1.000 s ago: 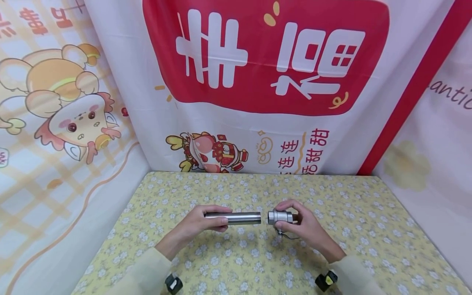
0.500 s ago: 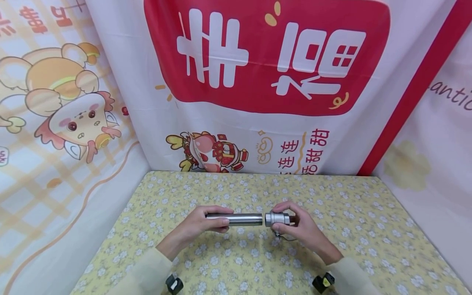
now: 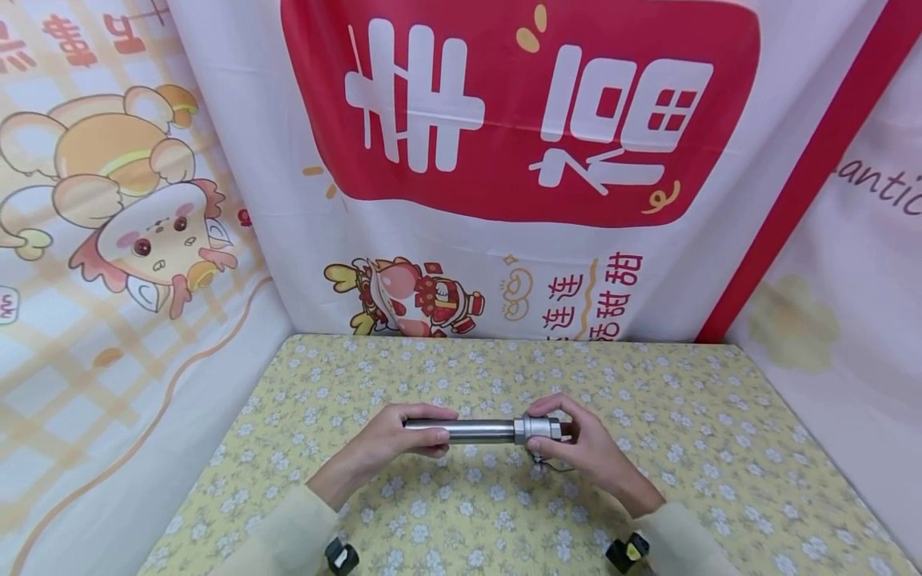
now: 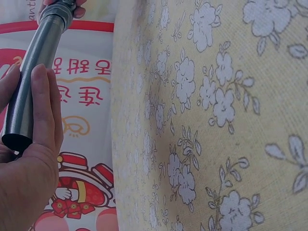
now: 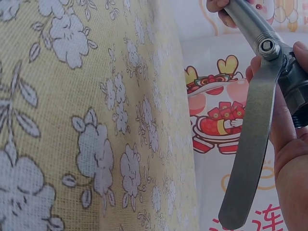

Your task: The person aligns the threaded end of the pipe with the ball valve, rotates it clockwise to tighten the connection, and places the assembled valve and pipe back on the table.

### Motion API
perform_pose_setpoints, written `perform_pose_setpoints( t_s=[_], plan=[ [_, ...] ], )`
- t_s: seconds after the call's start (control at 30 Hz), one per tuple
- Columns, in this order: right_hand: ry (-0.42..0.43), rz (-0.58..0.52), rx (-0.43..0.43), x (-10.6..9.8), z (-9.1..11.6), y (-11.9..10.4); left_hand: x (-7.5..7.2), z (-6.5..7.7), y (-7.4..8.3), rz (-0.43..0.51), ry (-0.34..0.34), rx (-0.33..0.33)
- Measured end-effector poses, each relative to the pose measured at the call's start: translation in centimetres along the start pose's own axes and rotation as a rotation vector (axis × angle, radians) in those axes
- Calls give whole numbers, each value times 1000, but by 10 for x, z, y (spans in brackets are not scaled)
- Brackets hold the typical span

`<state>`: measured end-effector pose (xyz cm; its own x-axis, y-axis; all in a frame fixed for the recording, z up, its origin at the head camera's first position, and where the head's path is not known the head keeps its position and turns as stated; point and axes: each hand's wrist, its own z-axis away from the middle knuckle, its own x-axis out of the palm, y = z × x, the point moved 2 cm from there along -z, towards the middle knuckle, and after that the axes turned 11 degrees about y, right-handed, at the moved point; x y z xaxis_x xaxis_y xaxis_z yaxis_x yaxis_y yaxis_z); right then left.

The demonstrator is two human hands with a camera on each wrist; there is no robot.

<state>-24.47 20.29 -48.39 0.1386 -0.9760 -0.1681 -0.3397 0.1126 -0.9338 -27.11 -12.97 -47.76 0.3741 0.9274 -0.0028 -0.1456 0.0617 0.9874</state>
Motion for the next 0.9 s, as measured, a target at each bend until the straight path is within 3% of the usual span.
perform_pose_setpoints(
  t_s=[0.47, 0.9],
  plan=[
    [-6, -12, 28, 0, -2, 2, 3, -6, 3, -16, -1, 5],
    [1, -31, 58, -4, -7, 4, 4, -12, 7, -158, 29, 76]
  ],
)
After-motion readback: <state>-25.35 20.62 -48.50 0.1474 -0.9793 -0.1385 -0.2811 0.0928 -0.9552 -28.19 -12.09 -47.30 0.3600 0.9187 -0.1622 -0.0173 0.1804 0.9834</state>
